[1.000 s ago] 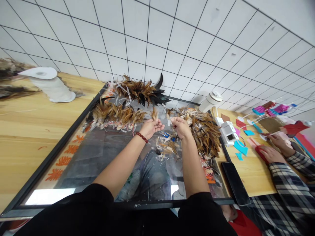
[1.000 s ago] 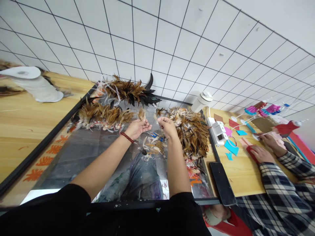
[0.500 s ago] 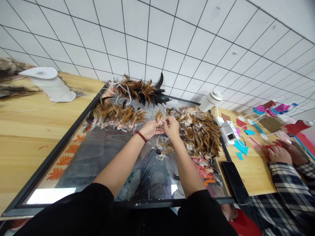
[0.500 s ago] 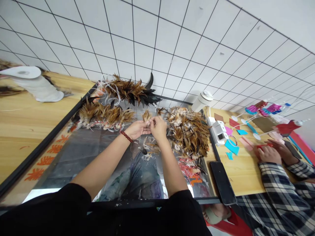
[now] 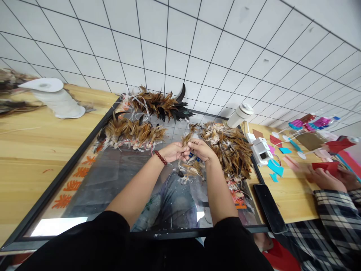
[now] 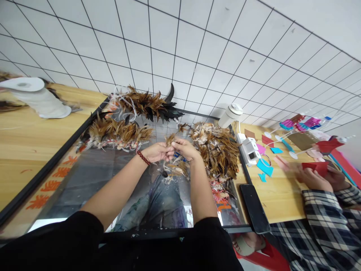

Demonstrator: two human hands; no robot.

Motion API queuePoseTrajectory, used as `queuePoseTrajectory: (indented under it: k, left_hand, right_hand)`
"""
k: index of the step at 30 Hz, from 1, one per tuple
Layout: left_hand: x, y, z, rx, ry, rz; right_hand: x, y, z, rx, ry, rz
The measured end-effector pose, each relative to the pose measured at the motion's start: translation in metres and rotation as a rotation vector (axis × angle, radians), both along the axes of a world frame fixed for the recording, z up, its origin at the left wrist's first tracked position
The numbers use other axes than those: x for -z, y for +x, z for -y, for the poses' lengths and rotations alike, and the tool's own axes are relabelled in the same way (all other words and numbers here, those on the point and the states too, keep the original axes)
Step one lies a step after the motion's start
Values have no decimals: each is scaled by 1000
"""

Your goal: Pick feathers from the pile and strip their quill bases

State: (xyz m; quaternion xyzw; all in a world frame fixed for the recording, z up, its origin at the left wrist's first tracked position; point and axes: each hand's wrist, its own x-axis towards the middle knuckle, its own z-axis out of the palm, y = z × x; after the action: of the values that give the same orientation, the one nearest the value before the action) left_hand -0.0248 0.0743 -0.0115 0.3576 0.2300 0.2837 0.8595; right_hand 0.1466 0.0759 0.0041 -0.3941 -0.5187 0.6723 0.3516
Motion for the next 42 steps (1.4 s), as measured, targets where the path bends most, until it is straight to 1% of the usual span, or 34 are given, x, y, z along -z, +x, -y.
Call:
queuePoseTrajectory:
  k: [2,6,10,12,14,18,21,24,27,28,30,32,33,35,37,39,42]
  left_hand:
    - [0,-3,1,110,-15,30]
    - [1,-7,3,248,-50,80]
    - [2,-7,4,320,-78,79]
    - [2,-7,3,320,-94,82]
    - [2,-7,1,279,-94,70]
    - [1,-10,-5,101,-12,2]
    - [3,-9,-6,43,38,-65]
    - [8,-5,-5,-30,49,-95]
    - [10,0,-5,-97,0,-76]
    - [10,2,-6,-140,-33,-50]
    - [9,3,-8,-277,-117,17]
    - [7,5,-10,-409,-196,62]
    - [7,5,-11,-446,-222,72]
    - [6,6,-11,-463,-240,80]
    - [5,7,-10,-453,-229,93]
    - [5,8,-9,-441,-213,91]
    - [6,8,-9,-442,-199,80]
  right_hand:
    - [2,2,3,-51,-14,-58]
    - [8,7,4,-80,43,-102]
    - [7,5,2,-136,84,-61]
    - [3,2,2,-104,101,-39]
    - [-1,0,1,-39,86,-20]
    - [-3,-2,-2,85,30,27]
    - [-2,-4,-5,189,15,61]
    - [-1,-9,-5,216,0,110]
    - [-2,-13,-5,243,10,109]
    - [-3,-13,-5,265,40,101]
    - [-3,-12,-6,304,147,136]
    - [-4,-11,-6,310,294,285]
    - [-3,-11,-6,303,373,397]
    - [-3,-13,-5,301,527,627]
    - [-3,-18,-3,305,645,788]
    - [-3,-23,-1,334,702,861]
    - [-4,-26,1,390,711,883]
